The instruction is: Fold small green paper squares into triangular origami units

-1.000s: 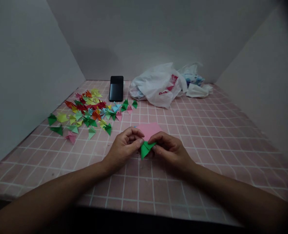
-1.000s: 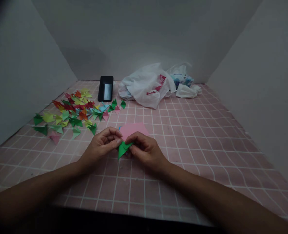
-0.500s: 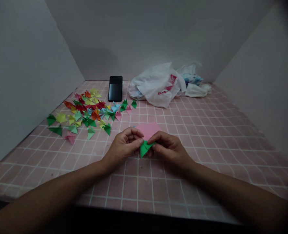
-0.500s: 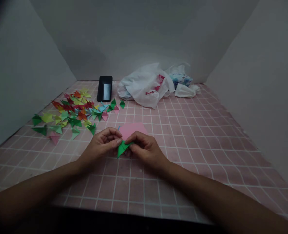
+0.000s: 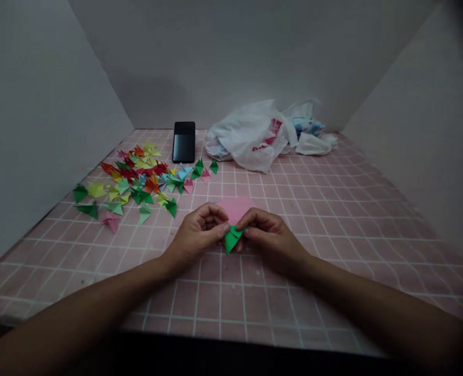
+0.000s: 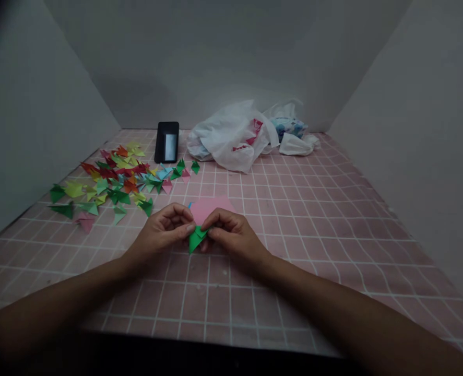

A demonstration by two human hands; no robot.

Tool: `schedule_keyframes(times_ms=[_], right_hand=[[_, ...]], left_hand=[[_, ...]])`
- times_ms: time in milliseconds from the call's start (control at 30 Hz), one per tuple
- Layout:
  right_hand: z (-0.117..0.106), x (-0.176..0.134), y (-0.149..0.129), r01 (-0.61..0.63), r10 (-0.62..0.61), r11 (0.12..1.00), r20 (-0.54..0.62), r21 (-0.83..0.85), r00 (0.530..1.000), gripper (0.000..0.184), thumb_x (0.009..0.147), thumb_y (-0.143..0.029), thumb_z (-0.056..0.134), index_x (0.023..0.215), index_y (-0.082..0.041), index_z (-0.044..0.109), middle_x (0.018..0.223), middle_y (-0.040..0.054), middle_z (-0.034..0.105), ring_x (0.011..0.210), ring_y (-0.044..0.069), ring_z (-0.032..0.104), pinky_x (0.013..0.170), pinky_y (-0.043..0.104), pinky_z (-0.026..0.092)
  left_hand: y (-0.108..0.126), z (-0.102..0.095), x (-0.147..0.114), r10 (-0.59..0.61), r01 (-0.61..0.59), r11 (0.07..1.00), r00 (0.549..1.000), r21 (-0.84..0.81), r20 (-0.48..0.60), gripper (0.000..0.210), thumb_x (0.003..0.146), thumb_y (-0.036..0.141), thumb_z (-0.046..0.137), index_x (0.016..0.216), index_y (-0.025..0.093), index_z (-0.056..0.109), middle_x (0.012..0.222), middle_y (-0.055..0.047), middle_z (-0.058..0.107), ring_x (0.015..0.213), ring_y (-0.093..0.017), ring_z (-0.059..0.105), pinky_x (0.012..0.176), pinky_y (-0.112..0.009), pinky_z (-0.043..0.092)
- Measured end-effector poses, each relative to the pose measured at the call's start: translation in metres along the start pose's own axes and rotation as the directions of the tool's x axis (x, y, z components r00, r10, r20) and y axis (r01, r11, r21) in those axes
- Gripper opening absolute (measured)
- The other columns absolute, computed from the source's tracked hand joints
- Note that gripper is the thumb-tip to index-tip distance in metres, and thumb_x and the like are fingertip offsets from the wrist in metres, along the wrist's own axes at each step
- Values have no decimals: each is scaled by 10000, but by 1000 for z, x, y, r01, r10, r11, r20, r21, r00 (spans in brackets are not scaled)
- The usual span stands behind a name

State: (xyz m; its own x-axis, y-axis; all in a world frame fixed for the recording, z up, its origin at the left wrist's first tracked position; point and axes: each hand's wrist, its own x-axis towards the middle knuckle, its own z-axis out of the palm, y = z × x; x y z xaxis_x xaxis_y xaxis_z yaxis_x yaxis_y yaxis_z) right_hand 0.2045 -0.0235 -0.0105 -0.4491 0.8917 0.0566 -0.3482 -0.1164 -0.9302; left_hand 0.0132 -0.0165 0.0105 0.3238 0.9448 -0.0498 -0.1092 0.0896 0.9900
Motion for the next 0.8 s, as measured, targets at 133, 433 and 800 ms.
schedule_keyframes(times_ms=[133,433,800], right_hand=[[1,1,-1,-29,29,999,0,34,1000,63,869,-192,668,930,-181,653,713,2,723,640,131,685,679,273,537],[5,1,-7,-143,135,985,-85,-93,987,242,892,-411,676,908,-171,649,651,-3,681,531,106,611,534,225,474],[6,0,-8,-231,216,966,-126,-121,968,272,871,-405,682,741,-182,597,584,-25,615,440,71,506,422,204,355]], left_hand=[[2,0,0,24,-23,998,999,59,-30,233,744,268,763,825,163,572,691,34,574,580,-76,538,537,-193,446],[3,3,-5,131,-112,971,988,213,-78,164,747,221,711,791,166,563,694,32,553,629,-91,525,577,-207,427],[3,-1,0,26,-24,992,1000,127,-10,242,757,252,731,941,153,608,717,24,608,639,-96,561,584,-210,448]])
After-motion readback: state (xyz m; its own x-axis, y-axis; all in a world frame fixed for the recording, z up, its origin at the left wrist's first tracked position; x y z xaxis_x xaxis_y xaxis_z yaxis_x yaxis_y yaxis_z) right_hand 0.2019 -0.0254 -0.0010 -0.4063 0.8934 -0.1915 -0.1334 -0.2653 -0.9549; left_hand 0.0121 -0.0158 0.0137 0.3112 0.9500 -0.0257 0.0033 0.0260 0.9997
